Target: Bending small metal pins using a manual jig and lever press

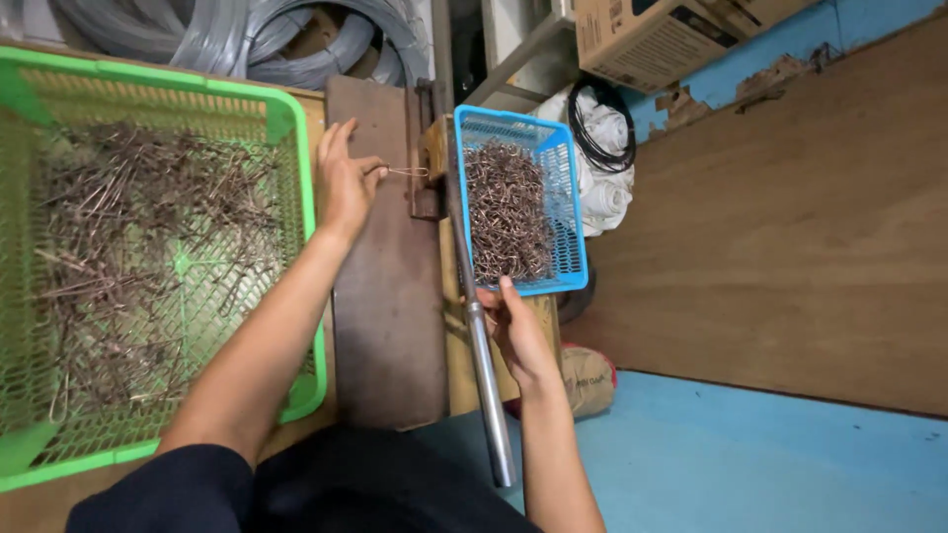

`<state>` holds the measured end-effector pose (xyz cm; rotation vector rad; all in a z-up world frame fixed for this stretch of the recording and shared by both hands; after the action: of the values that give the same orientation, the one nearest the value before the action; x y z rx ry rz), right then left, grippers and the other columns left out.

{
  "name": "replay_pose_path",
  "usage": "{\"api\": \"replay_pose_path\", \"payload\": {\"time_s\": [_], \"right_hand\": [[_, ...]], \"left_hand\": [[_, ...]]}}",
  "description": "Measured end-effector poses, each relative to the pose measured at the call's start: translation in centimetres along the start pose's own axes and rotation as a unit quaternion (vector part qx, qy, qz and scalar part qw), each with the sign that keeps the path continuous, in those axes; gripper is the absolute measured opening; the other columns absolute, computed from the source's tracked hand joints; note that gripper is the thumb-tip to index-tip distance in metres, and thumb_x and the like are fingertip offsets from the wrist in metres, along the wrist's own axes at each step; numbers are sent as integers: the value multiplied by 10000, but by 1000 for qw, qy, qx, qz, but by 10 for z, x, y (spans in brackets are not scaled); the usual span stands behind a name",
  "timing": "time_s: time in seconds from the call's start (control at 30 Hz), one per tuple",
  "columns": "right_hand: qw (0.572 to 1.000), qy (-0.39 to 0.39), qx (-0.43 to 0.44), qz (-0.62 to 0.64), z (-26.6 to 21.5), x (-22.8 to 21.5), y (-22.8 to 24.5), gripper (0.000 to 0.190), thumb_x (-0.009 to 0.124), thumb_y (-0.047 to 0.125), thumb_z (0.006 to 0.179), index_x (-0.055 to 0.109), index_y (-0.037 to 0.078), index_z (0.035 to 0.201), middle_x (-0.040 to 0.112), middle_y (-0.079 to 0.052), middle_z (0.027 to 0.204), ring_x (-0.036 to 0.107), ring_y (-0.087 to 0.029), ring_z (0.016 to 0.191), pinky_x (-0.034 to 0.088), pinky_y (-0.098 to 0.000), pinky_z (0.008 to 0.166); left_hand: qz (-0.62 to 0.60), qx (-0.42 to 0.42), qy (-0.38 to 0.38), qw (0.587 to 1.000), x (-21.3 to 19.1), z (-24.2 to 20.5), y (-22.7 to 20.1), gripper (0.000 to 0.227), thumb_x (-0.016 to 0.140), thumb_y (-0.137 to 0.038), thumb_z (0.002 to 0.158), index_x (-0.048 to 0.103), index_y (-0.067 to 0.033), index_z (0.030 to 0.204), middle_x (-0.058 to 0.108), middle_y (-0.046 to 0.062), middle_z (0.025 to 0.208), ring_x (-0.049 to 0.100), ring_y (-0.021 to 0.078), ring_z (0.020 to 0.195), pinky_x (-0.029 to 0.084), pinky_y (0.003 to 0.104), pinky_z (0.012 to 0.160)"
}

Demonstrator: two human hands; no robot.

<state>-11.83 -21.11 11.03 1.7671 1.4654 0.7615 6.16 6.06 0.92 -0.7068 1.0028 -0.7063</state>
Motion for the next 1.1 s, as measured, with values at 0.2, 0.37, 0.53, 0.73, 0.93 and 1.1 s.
{"api": "replay_pose_path", "payload": {"time_s": [0.2, 0.37, 0.53, 0.73, 0.93, 1.1], "right_hand": [[1000, 19, -10, -4, -7, -1, 10, 577, 534, 531, 1030, 702, -13, 1124, 675, -152, 1186, 609, -248, 1183, 495, -345, 1015], [999, 25, 4, -20, 1, -4, -5, 646, 506, 559, 1030, 674, -42, 1197, 673, -141, 1192, 616, -239, 1184, 505, -330, 991], [999, 16, 10, -29, 7, -9, -12, 582, 535, 568, 1016, 685, 29, 1178, 688, -94, 1147, 630, -193, 1097, 505, -276, 894], [999, 20, 22, -42, 5, -5, -12, 615, 503, 585, 1022, 698, 17, 1159, 705, -131, 1192, 640, -215, 1115, 501, -267, 899], [999, 10, 25, -32, 3, 7, -4, 590, 533, 540, 1028, 687, -11, 1171, 698, -152, 1158, 641, -243, 1069, 506, -303, 894], [997, 10, 36, -60, 5, 6, -9, 618, 553, 554, 1013, 695, -28, 1165, 681, -153, 1173, 626, -249, 1071, 490, -303, 902]], "left_hand": [[-23, -43, 3, 999, 10, -4, 5, 108, 875, -199, 855, 828, -246, 940, 506, 142, 1505, 351, 460, 1459, 308, 531, 1218], [-24, -37, 17, 999, 28, 0, -5, 103, 877, -233, 834, 824, -260, 918, 522, 100, 1499, 342, 429, 1468, 315, 531, 1209], [-30, -54, 14, 998, 56, 1, 8, 88, 876, -272, 837, 819, -287, 903, 542, 76, 1474, 355, 420, 1464, 341, 566, 1175], [-39, -53, 19, 998, 60, -5, -16, 75, 865, -290, 840, 816, -302, 896, 543, 23, 1465, 353, 375, 1472, 346, 560, 1168], [-87, -96, -13, 991, 44, -8, -39, 273, 863, -231, 863, 804, -233, 1129, 548, 27, 1411, 395, 321, 1456, 338, 506, 1182], [-42, -21, 5, 999, 54, -3, -26, 81, 872, -245, 836, 820, -276, 889, 544, 11, 1460, 364, 345, 1466, 367, 531, 1162]]}}
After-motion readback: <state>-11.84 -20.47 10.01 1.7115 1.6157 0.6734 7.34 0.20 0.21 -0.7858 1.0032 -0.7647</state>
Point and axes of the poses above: each hand's wrist, its own z-axis towards the middle knuckle, its own x-axis out of the palm, y = z × x, the point moved 6 cm from there along z, towards the middle knuckle
